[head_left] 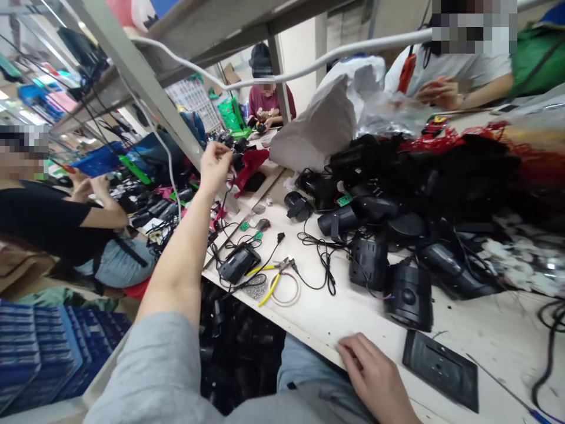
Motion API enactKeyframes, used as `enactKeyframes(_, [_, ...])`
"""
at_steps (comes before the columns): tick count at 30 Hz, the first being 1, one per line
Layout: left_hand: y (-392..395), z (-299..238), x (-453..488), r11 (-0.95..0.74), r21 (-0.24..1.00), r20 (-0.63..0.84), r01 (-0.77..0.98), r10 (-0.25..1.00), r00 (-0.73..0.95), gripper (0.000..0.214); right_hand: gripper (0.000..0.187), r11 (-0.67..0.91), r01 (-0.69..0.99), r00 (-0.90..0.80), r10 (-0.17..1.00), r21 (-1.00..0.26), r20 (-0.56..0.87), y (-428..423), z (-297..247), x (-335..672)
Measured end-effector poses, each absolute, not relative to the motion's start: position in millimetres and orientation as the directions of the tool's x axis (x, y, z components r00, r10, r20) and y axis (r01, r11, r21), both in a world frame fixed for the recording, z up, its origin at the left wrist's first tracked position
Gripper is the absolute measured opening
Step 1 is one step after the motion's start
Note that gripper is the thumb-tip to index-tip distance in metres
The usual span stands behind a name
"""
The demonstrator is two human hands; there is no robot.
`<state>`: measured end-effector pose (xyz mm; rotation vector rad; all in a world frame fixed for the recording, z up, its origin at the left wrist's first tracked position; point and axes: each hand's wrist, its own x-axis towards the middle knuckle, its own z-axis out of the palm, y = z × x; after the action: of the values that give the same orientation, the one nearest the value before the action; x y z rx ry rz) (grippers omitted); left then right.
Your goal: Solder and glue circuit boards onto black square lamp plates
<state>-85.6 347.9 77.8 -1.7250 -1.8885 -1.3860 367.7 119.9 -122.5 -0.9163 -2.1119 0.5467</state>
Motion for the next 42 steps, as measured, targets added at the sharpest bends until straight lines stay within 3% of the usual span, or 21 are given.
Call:
enactKeyframes(7, [297, 201, 8, -0.378, 0.641, 0.721, 0.668, 0.594, -0.355, 0.013, 0.019, 0.658, 0.288, -0.431, 0.738, -0.696, 0.520, 138, -87, 377])
enactKeyframes(11, [251, 242, 78, -0.533, 0.678, 0.711, 0.506, 0.650, -0.267, 0.024, 0.008, 0.622, 0.279, -0.270, 0.782, -0.732, 0.561, 164, -53, 387])
enactKeyframes(12, [241, 243, 95, -0.548, 0.696, 0.691, 0.464, 0.686, -0.226, 0.023, 0.012, 0.570, 0.248, -0.191, 0.821, -0.783, 0.537, 171, -44, 387])
enactKeyframes(14, [226, 231, 127, -0.561, 0.743, 0.644, 0.366, 0.748, -0.161, 0.021, 0.049, 0.401, 0.020, -0.076, 0.914, -0.916, 0.398, 182, -29, 385])
enactKeyframes(16, [215, 205, 155, -0.532, 0.801, 0.573, 0.275, 0.814, -0.097, 0.015, 0.095, 0.172, -0.293, -0.217, 0.946, -0.941, 0.240, 187, -16, 381])
enactKeyframes(17, [210, 188, 167, -0.497, 0.833, 0.526, 0.244, 0.848, -0.063, 0.013, 0.103, 0.009, -0.407, -0.381, 0.907, -0.913, 0.178, 186, -12, 379])
enactKeyframes(19, [200, 150, 187, -0.418, 0.887, 0.426, 0.196, 0.905, 0.000, 0.013, 0.107, -0.222, -0.528, -0.572, 0.806, -0.820, 0.151, 180, -10, 377])
enactKeyframes(22, [185, 90, 202, -0.287, 0.949, 0.283, 0.130, 0.958, 0.051, 0.017, 0.091, -0.287, -0.612, -0.532, 0.839, -0.737, 0.115, 164, -25, 387])
enactKeyframes(24, [176, 51, 206, -0.208, 0.970, 0.199, 0.130, 0.977, 0.072, 0.017, 0.066, -0.224, -0.604, -0.395, 0.918, -0.765, 0.043, 157, -43, 402])
enactKeyframes(27, [167, -4, 216, -0.187, 0.940, 0.145, 0.287, 0.976, 0.161, 0.021, 0.033, -0.162, -0.532, -0.230, 0.972, -0.831, -0.043, 152, -69, 432])
enactKeyframes(33, [154, -81, 258, -0.359, 0.816, 0.211, 0.453, 0.914, 0.345, 0.018, 0.039, -0.167, -0.429, -0.128, 0.984, -0.888, -0.123, 141, -79, 485])
enactKeyframes(39, [142, -94, 280, -0.499, 0.717, 0.297, 0.486, 0.850, 0.435, 0.015, 0.030, -0.116, -0.313, -0.025, 0.993, -0.943, -0.114, 121, -74, 503])
enactKeyframes(42, [142, -94, 287, -0.555, 0.617, 0.315, 0.558, 0.824, 0.472, 0.021, 0.031, -0.056, -0.108, 0.026, 0.998, -0.993, -0.059, 113, -80, 504])
